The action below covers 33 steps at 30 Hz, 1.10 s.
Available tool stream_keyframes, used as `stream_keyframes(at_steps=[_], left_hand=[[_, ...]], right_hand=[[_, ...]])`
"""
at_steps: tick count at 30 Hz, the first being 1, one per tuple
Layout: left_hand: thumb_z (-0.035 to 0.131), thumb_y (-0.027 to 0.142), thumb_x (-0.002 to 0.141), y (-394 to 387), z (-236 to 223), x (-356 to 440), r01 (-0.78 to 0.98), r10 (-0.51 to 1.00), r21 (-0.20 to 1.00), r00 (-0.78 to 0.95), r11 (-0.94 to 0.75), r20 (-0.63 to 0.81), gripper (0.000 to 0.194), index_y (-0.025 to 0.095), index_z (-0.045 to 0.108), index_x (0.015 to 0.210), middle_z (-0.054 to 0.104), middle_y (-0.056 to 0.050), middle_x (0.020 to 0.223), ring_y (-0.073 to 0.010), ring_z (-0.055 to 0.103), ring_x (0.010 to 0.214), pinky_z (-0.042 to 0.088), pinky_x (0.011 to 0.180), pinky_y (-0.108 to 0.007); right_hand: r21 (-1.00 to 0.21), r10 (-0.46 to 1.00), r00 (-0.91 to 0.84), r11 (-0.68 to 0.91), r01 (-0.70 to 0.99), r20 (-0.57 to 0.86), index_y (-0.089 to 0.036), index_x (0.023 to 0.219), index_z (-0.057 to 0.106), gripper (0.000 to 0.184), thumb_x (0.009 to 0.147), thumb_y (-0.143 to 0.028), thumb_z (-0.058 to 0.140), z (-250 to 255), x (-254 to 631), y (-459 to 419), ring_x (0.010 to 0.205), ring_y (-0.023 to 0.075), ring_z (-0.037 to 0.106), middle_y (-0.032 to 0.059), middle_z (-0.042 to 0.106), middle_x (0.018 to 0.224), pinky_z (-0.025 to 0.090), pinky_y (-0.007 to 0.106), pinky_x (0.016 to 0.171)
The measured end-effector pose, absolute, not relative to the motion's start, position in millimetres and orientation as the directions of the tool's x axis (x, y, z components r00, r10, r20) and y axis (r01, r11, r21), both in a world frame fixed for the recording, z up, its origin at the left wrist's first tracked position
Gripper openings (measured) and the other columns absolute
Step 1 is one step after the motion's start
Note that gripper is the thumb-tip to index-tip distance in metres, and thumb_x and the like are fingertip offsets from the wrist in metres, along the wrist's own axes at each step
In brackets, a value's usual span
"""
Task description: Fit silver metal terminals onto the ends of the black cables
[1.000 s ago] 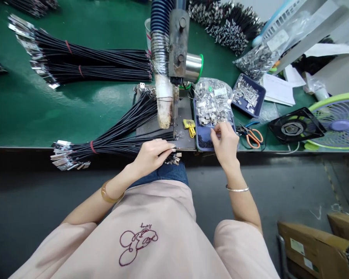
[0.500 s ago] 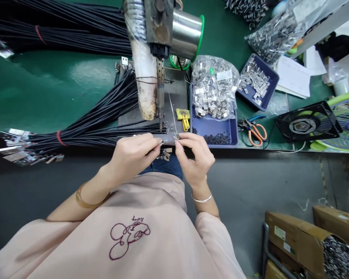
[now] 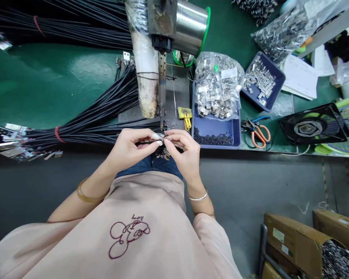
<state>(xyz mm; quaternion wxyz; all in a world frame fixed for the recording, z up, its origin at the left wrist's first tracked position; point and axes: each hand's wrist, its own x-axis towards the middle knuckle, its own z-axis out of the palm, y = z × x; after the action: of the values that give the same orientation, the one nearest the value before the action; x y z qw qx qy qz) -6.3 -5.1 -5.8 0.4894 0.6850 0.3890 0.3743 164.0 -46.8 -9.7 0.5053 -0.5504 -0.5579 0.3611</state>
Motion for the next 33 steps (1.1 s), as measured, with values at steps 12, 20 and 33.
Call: stream_keyframes(at_steps=[12, 20, 33], left_hand=[[0.059, 0.023, 0.088, -6, -8, -6, 0.12, 0.921, 0.988, 0.386, -0.099, 0.046, 0.015, 0.011, 0.068, 0.082, 0.062, -0.001, 0.063, -0.0087, 0.055, 0.055, 0.042, 0.055, -0.02], [0.067, 0.023, 0.083, -2, -2, -6, 0.011, 0.921, 1.0, 0.39, -0.023, 0.016, 0.017, 0.012, 0.074, 0.072, 0.066, -0.001, 0.063, -0.0087, 0.057, 0.058, 0.044, 0.055, -0.018], [0.068, 0.018, 0.073, -2, -6, 1, -0.041, 0.938, 0.997, 0.344, 0.064, -0.046, 0.008, 0.012, 0.07, 0.067, 0.058, 0.002, 0.059, -0.0057, 0.046, 0.052, 0.036, 0.05, -0.017]], right_hand=[[-0.576, 0.758, 0.087, 0.41, 0.707, 0.647, -0.024, 0.092, 0.068, 0.016, 0.087, -0.009, 0.065, -20, 147, -52, 0.101, 0.018, 0.073, 0.0057, 0.073, 0.112, 0.065, 0.035, 0.089], [-0.696, 0.771, 0.124, 0.477, 0.536, 0.624, -0.025, 0.102, 0.061, 0.013, 0.095, -0.015, 0.056, -11, 161, -57, 0.1, 0.0201, 0.074, 0.0051, 0.075, 0.109, 0.066, 0.041, 0.083], [-0.597, 0.715, 0.109, 0.479, 0.643, 0.691, -0.024, 0.096, 0.066, 0.018, 0.086, -0.009, 0.068, -11, 156, -53, 0.095, 0.0173, 0.075, 0.0029, 0.077, 0.103, 0.065, 0.035, 0.082]])
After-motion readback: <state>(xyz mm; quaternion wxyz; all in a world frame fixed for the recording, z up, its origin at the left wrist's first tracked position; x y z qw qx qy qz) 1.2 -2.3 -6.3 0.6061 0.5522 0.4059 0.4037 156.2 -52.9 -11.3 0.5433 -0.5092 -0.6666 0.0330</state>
